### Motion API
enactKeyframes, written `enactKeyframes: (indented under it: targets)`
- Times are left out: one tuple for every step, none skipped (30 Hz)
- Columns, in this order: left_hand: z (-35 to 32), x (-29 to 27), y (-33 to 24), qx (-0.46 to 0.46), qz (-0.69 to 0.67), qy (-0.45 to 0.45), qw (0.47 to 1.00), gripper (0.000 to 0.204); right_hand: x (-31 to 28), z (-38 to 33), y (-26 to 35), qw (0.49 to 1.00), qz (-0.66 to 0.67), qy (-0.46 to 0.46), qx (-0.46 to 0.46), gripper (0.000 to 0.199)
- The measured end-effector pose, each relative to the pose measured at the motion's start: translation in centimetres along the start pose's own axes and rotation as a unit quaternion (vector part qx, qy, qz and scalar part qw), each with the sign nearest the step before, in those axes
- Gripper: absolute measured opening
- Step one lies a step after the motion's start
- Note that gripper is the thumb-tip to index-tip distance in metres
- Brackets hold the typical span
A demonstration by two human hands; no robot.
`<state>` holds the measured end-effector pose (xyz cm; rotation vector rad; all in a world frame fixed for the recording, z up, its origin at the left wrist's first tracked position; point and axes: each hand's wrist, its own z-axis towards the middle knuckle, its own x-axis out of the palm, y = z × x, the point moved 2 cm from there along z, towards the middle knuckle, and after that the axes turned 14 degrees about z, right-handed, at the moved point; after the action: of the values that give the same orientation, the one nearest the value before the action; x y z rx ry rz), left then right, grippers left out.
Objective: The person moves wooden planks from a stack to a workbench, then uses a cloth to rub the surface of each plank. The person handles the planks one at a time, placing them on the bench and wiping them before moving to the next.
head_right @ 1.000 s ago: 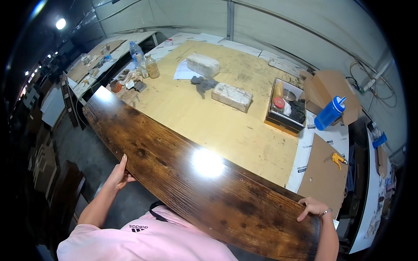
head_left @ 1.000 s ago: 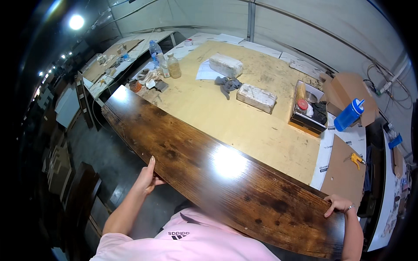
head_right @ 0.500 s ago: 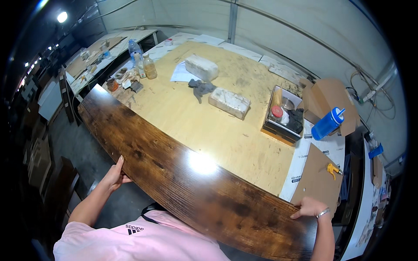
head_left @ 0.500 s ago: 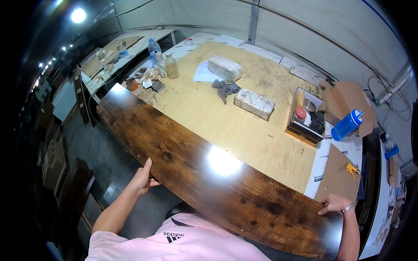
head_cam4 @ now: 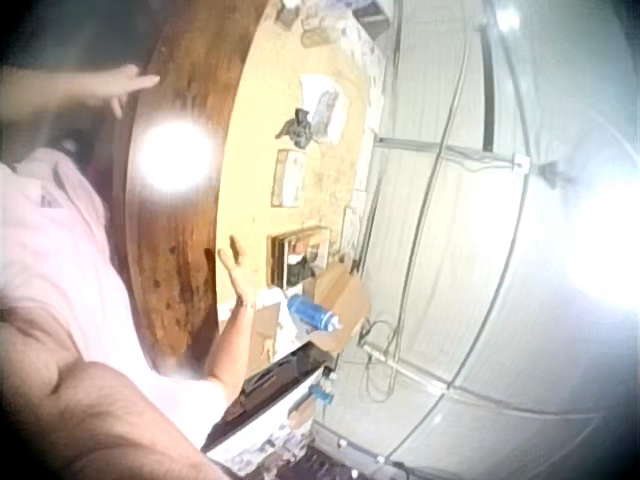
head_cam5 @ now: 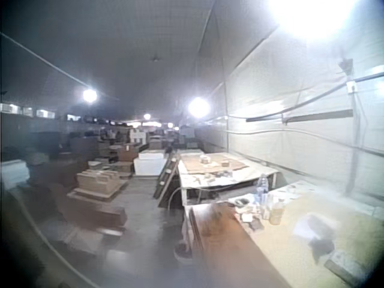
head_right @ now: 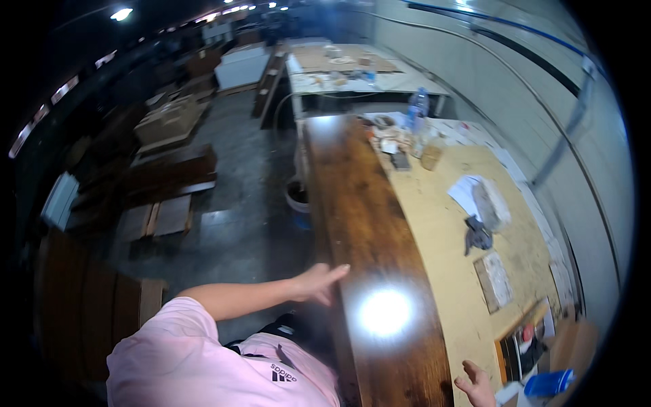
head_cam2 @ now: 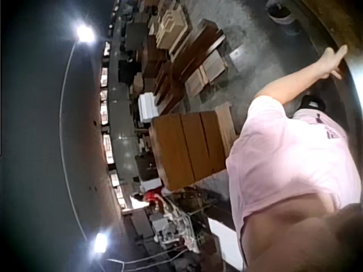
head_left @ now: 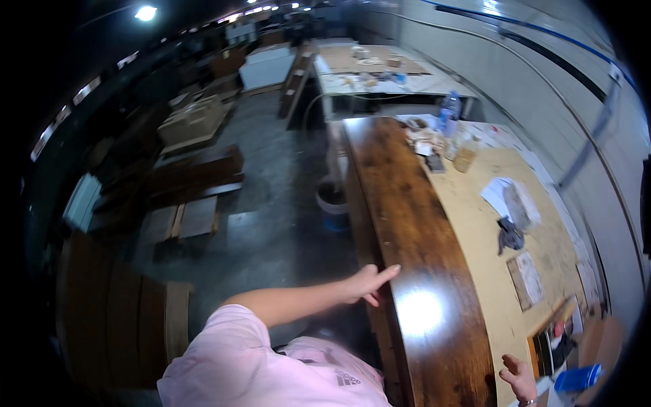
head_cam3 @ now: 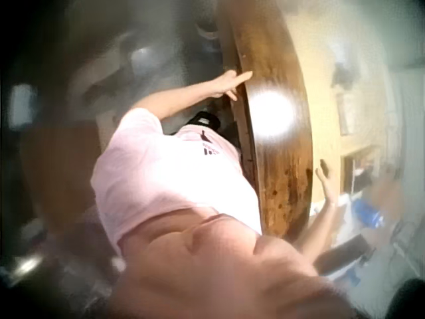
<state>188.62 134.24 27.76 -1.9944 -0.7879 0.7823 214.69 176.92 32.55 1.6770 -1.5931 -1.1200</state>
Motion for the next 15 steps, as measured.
enactKeyframes:
  targets:
    - [-0.6, -0.8, 0.7, 0.015, -0.012, 0.029, 0.999, 0.097, 1.6, 2.3, 1.1, 1.0, -0.002, 0.022, 0.002, 0.08]
    - [-2.2, -1.2, -0.2, 0.001, -0.014, 0.048, 0.999, 0.097, 2.8, 3.9, 2.2, 1.0, -0.001, 0.021, -0.014, 0.077]
    - [-2.1, -1.3, 0.9, 0.017, -0.025, 0.052, 0.998, 0.096, 4.1, 5.9, 2.9, 0.999, 0.003, 0.024, -0.034, 0.074]
    - [-2.0, -1.3, 1.9, 0.033, -0.034, 0.058, 0.997, 0.096, 5.4, 7.6, 3.7, 0.998, 0.009, 0.025, -0.054, 0.072]
    - [-3.2, -1.6, 0.9, 0.003, -0.027, 0.076, 0.997, 0.097, 6.2, 9.1, 4.8, 0.997, -0.002, 0.061, -0.037, 0.069]
    - [-2.9, -1.4, 1.6, 0.014, -0.029, 0.098, 0.995, 0.099, 6.9, 10.3, 5.9, 0.995, -0.011, 0.095, -0.018, 0.066]
    - [-2.4, -1.0, 2.4, 0.019, -0.004, 0.132, 0.991, 0.098, 7.7, 10.8, 6.5, 0.995, 0.026, 0.092, -0.002, 0.063]
    - [-2.1, -0.7, 3.3, 0.021, 0.017, 0.162, 0.986, 0.098, 9.0, 11.4, 7.4, 0.994, 0.06, 0.094, 0.015, 0.06]
    - [-2.0, -0.1, 3.7, 0.02, 0.027, 0.195, 0.98, 0.098, 9.5, 12.0, 7.6, 0.995, 0.06, 0.084, 0.015, 0.057]
    - [-1.9, 0.3, 4.0, 0.02, 0.038, 0.23, 0.972, 0.099, 10.0, 12.6, 7.5, 0.995, 0.06, 0.073, 0.016, 0.054]
    - [-2.2, 1.0, 3.3, 0.029, 0.065, 0.243, 0.967, 0.102, 10.2, 12.9, 7.5, 0.996, 0.061, 0.056, 0.017, 0.052]
    - [-1.8, 1.7, 3.2, 0.028, 0.068, 0.289, 0.954, 0.11, 10.3, 13.2, 7.6, 0.998, 0.023, 0.053, 0.039, 0.049]
    - [-1.9, 1.7, 3.1, 0.011, 0.064, 0.281, 0.957, 0.109, 10.4, 13.4, 7.7, 0.997, -0.013, 0.048, 0.062, 0.047]
    - [-2.0, 1.9, 2.8, -0.002, 0.061, 0.279, 0.958, 0.108, 10.1, 13.3, 7.9, 0.994, -0.049, 0.037, 0.087, 0.045]
    - [-1.5, 2.4, 3.3, -0.007, 0.031, 0.289, 0.957, 0.106, 10.8, 13.1, 8.6, 0.995, -0.032, 0.03, 0.089, 0.04]
